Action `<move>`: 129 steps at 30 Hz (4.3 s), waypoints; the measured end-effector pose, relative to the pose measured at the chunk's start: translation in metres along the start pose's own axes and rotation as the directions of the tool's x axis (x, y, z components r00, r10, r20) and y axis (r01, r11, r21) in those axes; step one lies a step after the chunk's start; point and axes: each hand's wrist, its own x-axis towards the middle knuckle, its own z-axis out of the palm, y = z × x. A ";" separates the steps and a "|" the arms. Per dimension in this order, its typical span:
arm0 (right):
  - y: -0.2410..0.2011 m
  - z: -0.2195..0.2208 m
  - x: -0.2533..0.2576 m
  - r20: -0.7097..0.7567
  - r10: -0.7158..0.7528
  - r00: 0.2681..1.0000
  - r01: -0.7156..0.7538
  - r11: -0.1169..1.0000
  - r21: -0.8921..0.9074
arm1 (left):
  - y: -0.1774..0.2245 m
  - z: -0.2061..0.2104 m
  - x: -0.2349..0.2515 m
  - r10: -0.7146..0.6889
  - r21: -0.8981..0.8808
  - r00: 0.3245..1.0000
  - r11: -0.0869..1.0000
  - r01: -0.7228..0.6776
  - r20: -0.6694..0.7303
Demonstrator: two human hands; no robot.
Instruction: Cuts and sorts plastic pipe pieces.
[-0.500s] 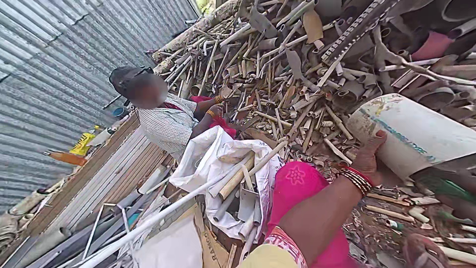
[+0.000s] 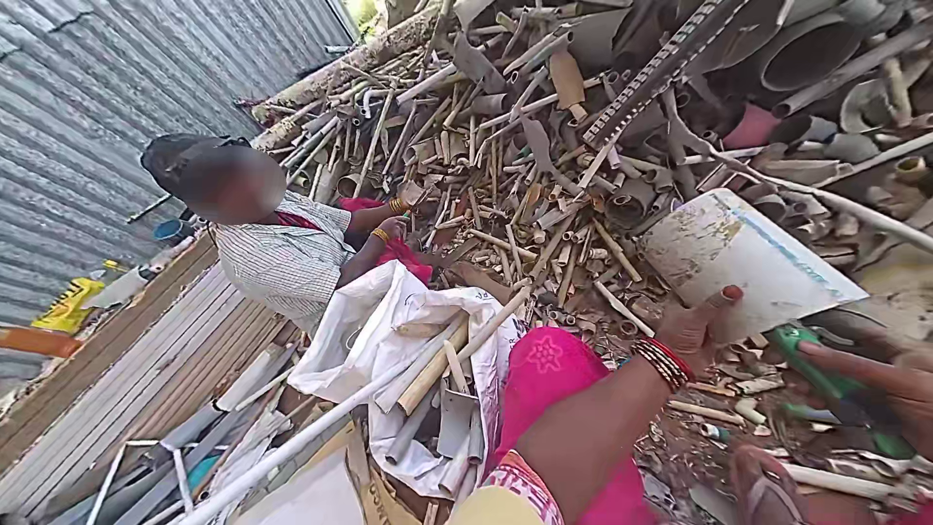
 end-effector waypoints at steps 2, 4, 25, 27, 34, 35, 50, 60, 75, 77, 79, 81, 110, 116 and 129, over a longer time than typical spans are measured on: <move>-0.005 -0.009 -0.003 0.095 -0.124 0.988 0.152 0.902 -0.403 | 0.007 -0.001 0.009 0.119 0.035 0.991 0.993 -0.117 -0.061; -0.023 -0.024 -0.010 0.169 -0.016 0.986 0.136 0.671 -0.729 | 0.013 -0.006 0.021 0.250 0.178 0.962 0.957 -0.228 -0.107; -0.006 -0.046 -0.001 -0.313 0.051 0.948 -0.048 0.999 0.016 | -0.029 -0.012 0.036 0.503 0.907 0.862 0.335 -0.254 0.056; -0.013 -0.050 -0.006 -0.377 0.063 0.924 -0.015 0.991 0.130 | -0.035 -0.014 0.035 0.507 0.917 0.843 0.221 -0.331 0.182; -0.018 -0.058 0.000 -0.411 0.190 0.891 -0.120 0.974 0.190 | -0.036 -0.016 0.033 0.564 0.697 0.465 -0.313 -0.645 0.683; -0.018 -0.056 0.002 -0.411 0.205 0.888 -0.126 0.969 0.211 | -0.031 -0.016 0.031 0.564 0.677 0.428 -0.363 -0.640 0.706; -0.038 -0.055 0.013 -0.153 0.060 0.986 -0.026 0.975 0.219 | 0.056 -0.023 -0.029 -0.012 0.099 0.946 0.995 -0.021 0.324; -0.037 -0.075 0.018 -0.379 -0.100 0.920 -0.059 0.920 -0.387 | 0.048 -0.017 -0.023 -0.043 0.176 0.981 0.984 0.009 0.191; -0.012 -0.031 0.014 -0.118 -0.045 0.992 -0.093 0.373 -0.923 | 0.017 -0.003 0.013 0.253 0.474 0.959 0.865 -0.164 -0.130; -0.014 -0.033 0.019 -0.140 0.013 0.990 -0.135 0.366 -0.921 | 0.010 -0.001 0.015 0.271 0.468 0.953 0.865 -0.179 -0.136; -0.014 -0.027 0.014 -0.077 0.003 0.997 -0.073 0.363 -0.929 | 0.006 -0.003 0.017 0.254 0.433 0.953 0.887 -0.160 -0.168; -0.010 -0.032 0.017 -0.073 -0.030 0.997 -0.057 0.364 -0.930 | 0.002 -0.003 0.016 0.229 0.430 0.953 0.894 -0.126 -0.198; -0.008 -0.046 -0.001 -0.105 -0.064 0.992 -0.069 0.418 -0.906 | -0.005 -0.008 0.004 0.464 0.779 0.869 0.477 -0.407 0.170; -0.027 -0.071 -0.004 -0.242 0.032 0.970 -0.233 0.417 -0.879 | -0.008 -0.014 -0.004 0.580 0.764 0.652 0.078 -0.640 0.487; -0.018 -0.064 -0.019 -0.093 -0.179 0.979 0.006 0.487 -0.873 | -0.018 -0.003 0.007 0.609 0.748 0.590 -0.009 -0.663 0.530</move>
